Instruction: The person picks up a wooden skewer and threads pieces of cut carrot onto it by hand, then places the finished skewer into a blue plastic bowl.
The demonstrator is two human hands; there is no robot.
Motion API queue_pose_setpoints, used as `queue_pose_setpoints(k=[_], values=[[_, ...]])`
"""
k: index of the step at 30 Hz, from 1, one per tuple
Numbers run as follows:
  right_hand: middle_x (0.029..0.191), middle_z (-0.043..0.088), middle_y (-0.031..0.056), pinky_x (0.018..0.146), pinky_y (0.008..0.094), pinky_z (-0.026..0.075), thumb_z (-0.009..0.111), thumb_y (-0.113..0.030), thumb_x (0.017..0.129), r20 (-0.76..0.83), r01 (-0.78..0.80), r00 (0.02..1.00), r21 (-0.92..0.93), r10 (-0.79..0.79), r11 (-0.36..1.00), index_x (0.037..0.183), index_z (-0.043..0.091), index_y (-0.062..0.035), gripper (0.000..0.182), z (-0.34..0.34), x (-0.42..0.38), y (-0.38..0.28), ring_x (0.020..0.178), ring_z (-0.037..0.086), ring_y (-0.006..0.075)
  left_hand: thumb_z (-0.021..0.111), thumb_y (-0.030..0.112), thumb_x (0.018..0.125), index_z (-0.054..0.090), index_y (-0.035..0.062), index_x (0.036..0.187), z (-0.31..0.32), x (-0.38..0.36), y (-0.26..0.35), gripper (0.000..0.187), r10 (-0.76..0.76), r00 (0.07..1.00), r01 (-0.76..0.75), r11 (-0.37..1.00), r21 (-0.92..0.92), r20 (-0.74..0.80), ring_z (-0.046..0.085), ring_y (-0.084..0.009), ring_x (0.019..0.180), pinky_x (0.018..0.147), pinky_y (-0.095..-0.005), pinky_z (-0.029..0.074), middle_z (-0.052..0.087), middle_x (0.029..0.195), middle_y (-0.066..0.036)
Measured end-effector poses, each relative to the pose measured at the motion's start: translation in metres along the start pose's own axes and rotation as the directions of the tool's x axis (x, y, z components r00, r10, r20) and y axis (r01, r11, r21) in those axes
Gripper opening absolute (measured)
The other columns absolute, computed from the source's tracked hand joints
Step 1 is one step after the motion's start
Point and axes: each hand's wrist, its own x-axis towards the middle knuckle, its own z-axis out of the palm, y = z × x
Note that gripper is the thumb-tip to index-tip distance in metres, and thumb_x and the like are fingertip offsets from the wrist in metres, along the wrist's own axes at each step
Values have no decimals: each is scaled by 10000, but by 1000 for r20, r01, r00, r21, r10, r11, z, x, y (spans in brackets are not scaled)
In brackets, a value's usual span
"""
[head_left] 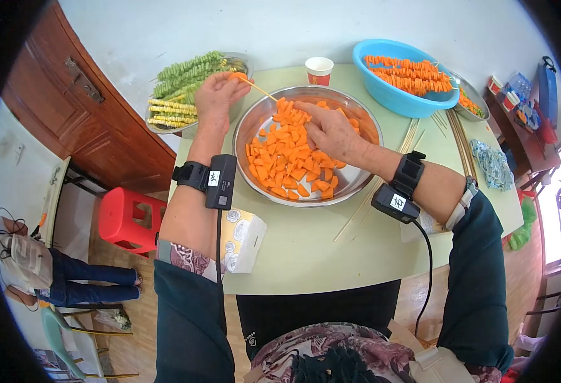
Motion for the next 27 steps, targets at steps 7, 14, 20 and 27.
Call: queue_pose_setpoints(k=[7, 14, 20, 27], values=[[617, 567, 186, 577, 363, 480, 427, -52, 796, -21, 46, 999, -58, -47, 997, 1153, 465, 18, 366, 2, 0, 4, 565, 595, 261, 541, -5, 819, 485, -73, 955, -1, 3, -3, 162, 42, 999, -43, 993, 115, 4, 626, -229, 816, 705, -263, 546, 587, 913, -178], [511, 515, 74, 528, 282, 450, 373, -62, 816, 13, 29, 1000, -18, -28, 999, 1238, 402, -8, 426, 4, -1, 3, 489, 527, 149, 534, -15, 811, 509, -73, 930, 1, 2, -3, 134, 104, 994, -109, 978, 178, 37, 629, -216, 799, 690, -260, 547, 596, 899, -166], [515, 523, 72, 522, 279, 443, 369, -61, 810, 23, -2, 1000, 7, 2, 1000, 1238, 401, 4, 433, 3, -2, 3, 487, 524, 149, 515, -21, 813, 531, -60, 922, 4, 0, -4, 116, 162, 978, -195, 929, 314, 129, 635, -209, 786, 660, -252, 546, 602, 886, -156], [611, 571, 156, 572, 316, 483, 386, -36, 817, -8, -44, 999, 97, 45, 994, 1177, 430, 51, 374, 0, 0, -2, 559, 592, 220, 523, -17, 807, 565, -41, 903, 29, -17, -8, 107, 6, 971, -100, 919, 382, 238, 640, -173, 741, 629, -236, 541, 621, 801, -118]])
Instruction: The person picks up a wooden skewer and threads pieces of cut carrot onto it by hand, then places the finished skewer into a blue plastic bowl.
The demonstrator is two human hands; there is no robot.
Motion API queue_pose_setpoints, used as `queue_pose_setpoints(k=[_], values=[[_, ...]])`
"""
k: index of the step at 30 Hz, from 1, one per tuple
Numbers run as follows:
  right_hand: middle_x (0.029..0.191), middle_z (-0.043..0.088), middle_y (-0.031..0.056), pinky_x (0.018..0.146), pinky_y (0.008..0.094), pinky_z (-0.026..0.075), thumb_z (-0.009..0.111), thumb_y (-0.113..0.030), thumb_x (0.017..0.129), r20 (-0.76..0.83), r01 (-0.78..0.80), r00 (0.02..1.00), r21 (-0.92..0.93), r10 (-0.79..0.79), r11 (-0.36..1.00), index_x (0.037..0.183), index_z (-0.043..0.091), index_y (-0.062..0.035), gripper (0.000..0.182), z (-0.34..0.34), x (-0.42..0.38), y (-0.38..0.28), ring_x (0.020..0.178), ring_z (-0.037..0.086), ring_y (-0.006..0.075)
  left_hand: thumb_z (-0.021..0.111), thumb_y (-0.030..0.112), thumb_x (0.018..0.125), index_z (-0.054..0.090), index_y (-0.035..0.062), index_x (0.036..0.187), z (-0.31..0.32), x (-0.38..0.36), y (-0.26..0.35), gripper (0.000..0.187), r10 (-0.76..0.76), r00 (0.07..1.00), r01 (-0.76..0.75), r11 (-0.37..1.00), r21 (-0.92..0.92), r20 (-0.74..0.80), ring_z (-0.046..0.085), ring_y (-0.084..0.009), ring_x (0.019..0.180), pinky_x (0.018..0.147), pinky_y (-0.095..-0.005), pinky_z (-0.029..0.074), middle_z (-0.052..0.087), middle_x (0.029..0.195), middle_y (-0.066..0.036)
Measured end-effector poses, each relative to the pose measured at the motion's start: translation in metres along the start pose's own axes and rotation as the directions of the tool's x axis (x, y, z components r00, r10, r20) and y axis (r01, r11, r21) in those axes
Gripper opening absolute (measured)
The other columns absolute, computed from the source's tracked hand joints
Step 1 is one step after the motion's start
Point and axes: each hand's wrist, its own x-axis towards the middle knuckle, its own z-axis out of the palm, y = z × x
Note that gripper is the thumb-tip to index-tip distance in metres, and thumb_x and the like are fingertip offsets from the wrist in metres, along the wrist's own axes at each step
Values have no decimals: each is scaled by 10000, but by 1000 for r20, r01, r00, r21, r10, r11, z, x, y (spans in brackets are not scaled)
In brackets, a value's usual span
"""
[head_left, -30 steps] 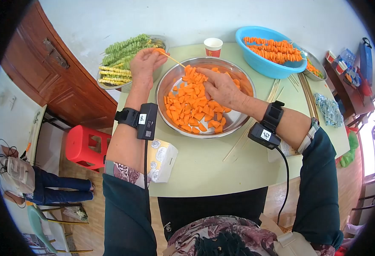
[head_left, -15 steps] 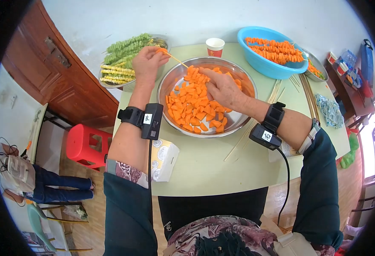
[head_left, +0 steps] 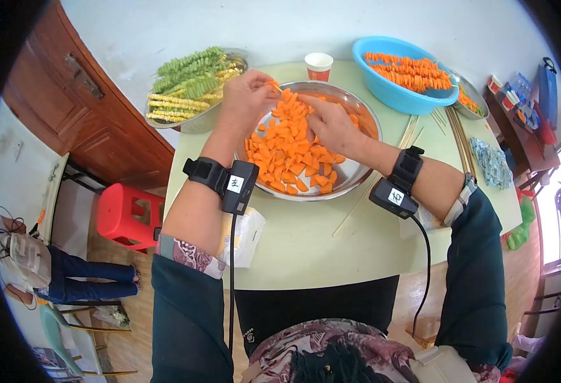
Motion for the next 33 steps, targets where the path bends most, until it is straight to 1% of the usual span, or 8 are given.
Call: queue_pose_setpoints(k=[8, 13, 15, 19, 21, 23, 25, 33], values=[[557, 558, 84, 530, 276, 447, 377, -62, 806, -34, 21, 999, -27, -22, 999, 1238, 400, 24, 441, 1, 5, 10, 509, 535, 144, 536, -17, 800, 569, -37, 943, 6, 0, -7, 148, -10, 982, -3, 997, 71, 190, 630, -142, 715, 624, -229, 531, 625, 805, -98], [573, 563, 76, 525, 265, 436, 383, -70, 811, -40, 5, 999, -12, -5, 1000, 1237, 403, 19, 436, -1, 8, 13, 517, 526, 130, 538, -12, 800, 550, -34, 1041, -1, -5, 0, 242, -4, 978, 55, 970, -237, 209, 623, -144, 772, 673, -244, 525, 624, 860, -101], [581, 564, 68, 516, 256, 421, 389, -80, 809, -88, -42, 995, 13, 43, 999, 1246, 403, 4, 445, -4, 9, 13, 527, 511, 113, 546, 7, 795, 530, -27, 1093, -2, -7, 3, 301, -19, 987, 49, 982, -183, 159, 623, -150, 775, 677, -244, 522, 623, 899, -111], [587, 567, 61, 513, 255, 412, 395, -96, 808, -81, -60, 995, 15, 61, 998, 1254, 402, -11, 454, -6, 8, 11, 533, 498, 105, 601, 52, 745, 598, -18, 990, -8, 0, -19, 255, -127, 974, 62, 946, 319, 187, 619, -134, 748, 614, -224, 503, 638, 876, -92], [581, 564, 62, 520, 259, 417, 400, -108, 808, -69, -56, 996, -1, 56, 998, 1259, 399, -17, 461, -4, 8, 9, 529, 496, 112, 606, 61, 699, 629, -21, 894, -4, -2, -24, 213, -183, 908, -40, 858, 513, 377, 615, -146, 639, 581, -260, 492, 646, 761, -117], [579, 563, 63, 527, 261, 422, 400, -108, 808, -64, -54, 996, -4, 54, 999, 1258, 399, -14, 460, -3, 8, 10, 530, 501, 117, 619, 69, 683, 638, 3, 894, 1, -2, -32, 221, -256, 888, 14, 845, 535, 381, 620, -191, 666, 612, -285, 492, 646, 783, -125], [577, 563, 65, 535, 263, 427, 400, -108, 808, -59, -50, 997, -10, 50, 999, 1257, 400, -11, 459, -4, 8, 11, 531, 506, 121, 631, 69, 667, 646, 19, 895, 4, -2, -45, 233, -4, 888, -304, 746, 593, 460, 617, -226, 714, 648, -305, 487, 643, 804, -132], [649, 601, 175, 605, 324, 499, 413, -50, 793, -49, 25, 998, -60, -28, 998, 1166, 450, 56, 390, -3, 8, 8, 598, 614, 225, 630, 13, 668, 615, 16, 976, -1, 0, -45, 309, -162, 860, -183, 788, 588, 485, 570, -172, 685, 603, -283, 469, 602, 771, -80]])
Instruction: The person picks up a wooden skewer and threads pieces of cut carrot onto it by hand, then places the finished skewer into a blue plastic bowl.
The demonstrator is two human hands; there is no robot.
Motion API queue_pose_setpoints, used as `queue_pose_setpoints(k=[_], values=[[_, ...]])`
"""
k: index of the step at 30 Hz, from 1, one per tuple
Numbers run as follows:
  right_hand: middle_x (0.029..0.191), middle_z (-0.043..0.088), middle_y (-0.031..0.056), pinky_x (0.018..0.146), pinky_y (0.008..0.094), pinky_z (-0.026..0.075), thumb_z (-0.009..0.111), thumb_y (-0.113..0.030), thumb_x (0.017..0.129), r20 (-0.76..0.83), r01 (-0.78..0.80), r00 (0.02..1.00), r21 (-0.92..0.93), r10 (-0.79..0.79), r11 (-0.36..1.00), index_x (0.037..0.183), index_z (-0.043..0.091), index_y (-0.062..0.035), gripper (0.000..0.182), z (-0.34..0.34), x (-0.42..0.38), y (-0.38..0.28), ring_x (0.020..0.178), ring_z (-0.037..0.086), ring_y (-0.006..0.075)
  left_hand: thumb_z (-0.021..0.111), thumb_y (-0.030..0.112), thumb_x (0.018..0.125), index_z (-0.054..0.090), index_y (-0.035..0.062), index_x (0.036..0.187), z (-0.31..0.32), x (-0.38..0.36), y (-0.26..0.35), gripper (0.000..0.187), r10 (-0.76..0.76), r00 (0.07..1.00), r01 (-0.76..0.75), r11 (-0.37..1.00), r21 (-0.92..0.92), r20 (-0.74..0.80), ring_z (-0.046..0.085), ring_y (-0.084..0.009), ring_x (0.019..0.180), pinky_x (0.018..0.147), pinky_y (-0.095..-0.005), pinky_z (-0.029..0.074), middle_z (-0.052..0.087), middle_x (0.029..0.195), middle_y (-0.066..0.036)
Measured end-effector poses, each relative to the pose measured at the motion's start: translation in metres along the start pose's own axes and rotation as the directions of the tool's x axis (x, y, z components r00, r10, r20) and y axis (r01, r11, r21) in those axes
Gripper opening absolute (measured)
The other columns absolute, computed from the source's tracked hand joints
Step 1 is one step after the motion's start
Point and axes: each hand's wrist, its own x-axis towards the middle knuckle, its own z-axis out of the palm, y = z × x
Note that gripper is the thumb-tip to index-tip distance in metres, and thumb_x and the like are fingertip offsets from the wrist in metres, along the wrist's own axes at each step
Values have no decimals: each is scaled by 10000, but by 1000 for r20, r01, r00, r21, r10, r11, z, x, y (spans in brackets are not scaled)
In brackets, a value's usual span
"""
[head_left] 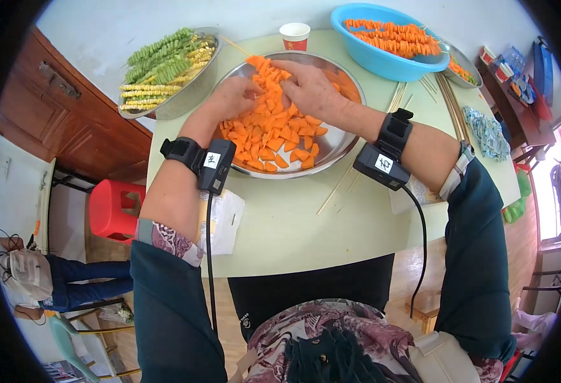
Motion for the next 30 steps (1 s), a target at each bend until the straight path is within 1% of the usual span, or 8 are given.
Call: queue_pose_setpoints(k=[1, 5, 11, 20, 23, 26, 28, 30], values=[[649, 601, 175, 605, 324, 499, 413, -50, 793, 0, 0, 1000, -1, 0, 1000, 1166, 450, 56, 390, 0, 0, 0, 598, 614, 225, 624, -27, 682, 589, 3, 1032, -1, 0, 1, 353, -34, 997, 37, 998, -50, 62, 533, -113, 652, 562, -247, 462, 569, 758, -39], [669, 601, 181, 603, 323, 501, 411, -48, 792, 14, -8, 1000, -1, 8, 1000, 1156, 456, 61, 382, -1, 0, -2, 590, 614, 225, 633, -27, 672, 592, 22, 1052, -6, -4, 12, 385, -119, 988, 128, 987, -94, 98, 518, -94, 632, 538, -233, 446, 554, 735, -22], [686, 601, 188, 604, 322, 503, 420, -49, 792, 12, 4, 1000, 11, -4, 1000, 1153, 459, 61, 380, 1, 0, 0, 591, 615, 220, 666, -3, 640, 592, 68, 1079, -8, -6, 7, 450, 34, 990, -33, 999, -7, 139, 526, -123, 662, 604, -261, 448, 555, 720, -21], [670, 596, 177, 605, 325, 497, 416, -54, 795, 22, 13, 1000, -6, -13, 1000, 1155, 459, 61, 381, 0, 0, -2, 583, 609, 221, 668, 22, 624, 579, 29, 922, -8, -6, 10, 311, 34, 994, -46, 993, 107, 105, 554, -163, 683, 621, -274, 449, 580, 715, -56], [655, 594, 171, 595, 324, 491, 412, -53, 793, 22, 18, 1000, -11, -18, 1000, 1160, 458, 56, 385, 1, 0, 0, 576, 604, 221, 638, 30, 658, 576, 30, 922, -9, -6, 5, 272, -45, 996, 40, 997, 68, 71, 564, -149, 656, 585, -269, 452, 609, 728, -59], [647, 591, 168, 581, 322, 487, 406, -49, 792, 28, -3, 1000, -1, 3, 1000, 1165, 460, 46, 388, 0, -1, -3, 570, 600, 219, 595, 38, 727, 568, 5, 899, -19, -6, 5, 178, -106, 993, 96, 983, -154, -59, 589, -139, 644, 550, -260, 467, 628, 738, -80], [645, 590, 168, 574, 320, 485, 402, -47, 793, 36, -20, 999, 10, 20, 1000, 1167, 461, 40, 389, -1, -2, -6, 567, 598, 217, 538, 47, 798, 561, -6, 899, -25, -5, 4, 117, -268, 941, 91, 790, -607, -208, 614, -150, 659, 522, -250, 481, 627, 763, -99], [646, 589, 169, 565, 318, 485, 405, -42, 793, 39, -21, 999, 33, 19, 999, 1169, 463, 32, 388, 1, -3, -7, 570, 600, 209, 524, 53, 815, 535, -18, 941, -34, -9, 4, 145, -289, 919, 47, 754, -655, -267, 621, -174, 694, 535, -255, 493, 618, 811, -123]])
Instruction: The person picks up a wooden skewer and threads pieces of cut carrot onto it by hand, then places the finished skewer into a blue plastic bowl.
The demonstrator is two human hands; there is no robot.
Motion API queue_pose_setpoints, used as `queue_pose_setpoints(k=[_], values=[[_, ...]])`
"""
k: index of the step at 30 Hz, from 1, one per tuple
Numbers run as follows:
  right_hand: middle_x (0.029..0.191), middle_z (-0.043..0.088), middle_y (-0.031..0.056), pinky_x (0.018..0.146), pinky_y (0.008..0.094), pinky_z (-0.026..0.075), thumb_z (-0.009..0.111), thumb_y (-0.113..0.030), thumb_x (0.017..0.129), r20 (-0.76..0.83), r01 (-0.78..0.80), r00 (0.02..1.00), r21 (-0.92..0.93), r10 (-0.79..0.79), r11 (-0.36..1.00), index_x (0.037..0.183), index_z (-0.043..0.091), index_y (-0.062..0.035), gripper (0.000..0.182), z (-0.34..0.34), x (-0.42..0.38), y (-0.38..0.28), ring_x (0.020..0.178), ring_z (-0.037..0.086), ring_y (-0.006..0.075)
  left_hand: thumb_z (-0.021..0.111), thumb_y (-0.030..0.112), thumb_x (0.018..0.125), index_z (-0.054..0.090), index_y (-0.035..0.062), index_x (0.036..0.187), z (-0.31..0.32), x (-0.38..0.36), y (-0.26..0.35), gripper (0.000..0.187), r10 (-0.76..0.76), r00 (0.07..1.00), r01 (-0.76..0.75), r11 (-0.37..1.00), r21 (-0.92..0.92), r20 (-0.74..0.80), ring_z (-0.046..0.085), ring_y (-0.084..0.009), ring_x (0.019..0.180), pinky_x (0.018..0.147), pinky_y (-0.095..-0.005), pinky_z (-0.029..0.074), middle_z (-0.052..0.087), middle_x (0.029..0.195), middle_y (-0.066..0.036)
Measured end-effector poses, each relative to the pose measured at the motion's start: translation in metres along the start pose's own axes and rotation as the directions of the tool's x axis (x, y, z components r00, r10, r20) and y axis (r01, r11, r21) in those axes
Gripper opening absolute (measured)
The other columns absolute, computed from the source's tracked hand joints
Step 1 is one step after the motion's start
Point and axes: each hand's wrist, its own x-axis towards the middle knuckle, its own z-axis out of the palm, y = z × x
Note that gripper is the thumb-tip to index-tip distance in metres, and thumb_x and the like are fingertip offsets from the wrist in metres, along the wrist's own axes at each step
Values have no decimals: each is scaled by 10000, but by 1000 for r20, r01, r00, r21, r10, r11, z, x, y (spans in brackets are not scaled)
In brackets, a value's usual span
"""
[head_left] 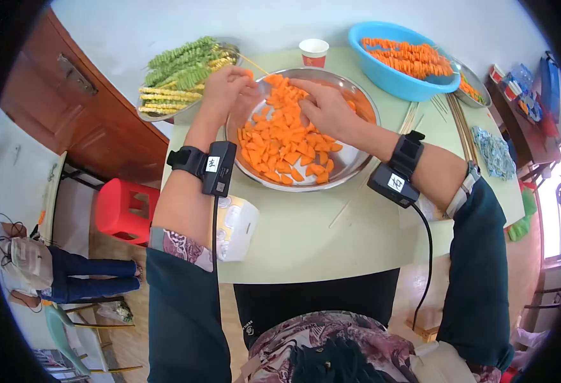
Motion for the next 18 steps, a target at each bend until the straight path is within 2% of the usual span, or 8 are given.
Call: queue_pose_setpoints(k=[2, 5, 8, 18], values=[[650, 588, 171, 566, 318, 485, 407, -40, 795, 8, 16, 1000, -20, -16, 1000, 1167, 463, 34, 384, 1, -2, -2, 571, 602, 208, 497, 65, 849, 483, -42, 1024, -6, -1, 4, 206, 16, 994, -33, 986, -162, -105, 635, -222, 765, 560, -265, 517, 602, 906, -171], [658, 587, 177, 573, 320, 488, 409, -39, 800, 25, 24, 999, -37, -23, 999, 1165, 462, 32, 376, 1, -3, -3, 570, 603, 212, 489, 60, 856, 453, -67, 1047, -9, 1, 4, 232, 63, 985, -100, 966, -238, -160, 631, -231, 799, 589, -271, 534, 589, 941, -190], [666, 587, 184, 587, 326, 492, 409, -40, 805, 53, 10, 999, -41, -8, 999, 1165, 460, 25, 370, 0, -3, -2, 571, 606, 223, 484, 44, 854, 456, -68, 1051, -7, 2, 5, 228, 73, 972, -133, 953, -272, -221, 628, -228, 818, 610, -268, 542, 594, 935, -185], [696, 589, 211, 624, 357, 495, 420, -50, 797, 67, 2, 998, -87, 4, 996, 1156, 465, 14, 367, 1, -2, 0, 614, 617, 259, 485, 45, 855, 463, -53, 1042, -7, 6, 2, 213, 76, 963, -154, 943, -296, -260, 630, -215, 805, 609, -268, 549, 604, 919, -177]])
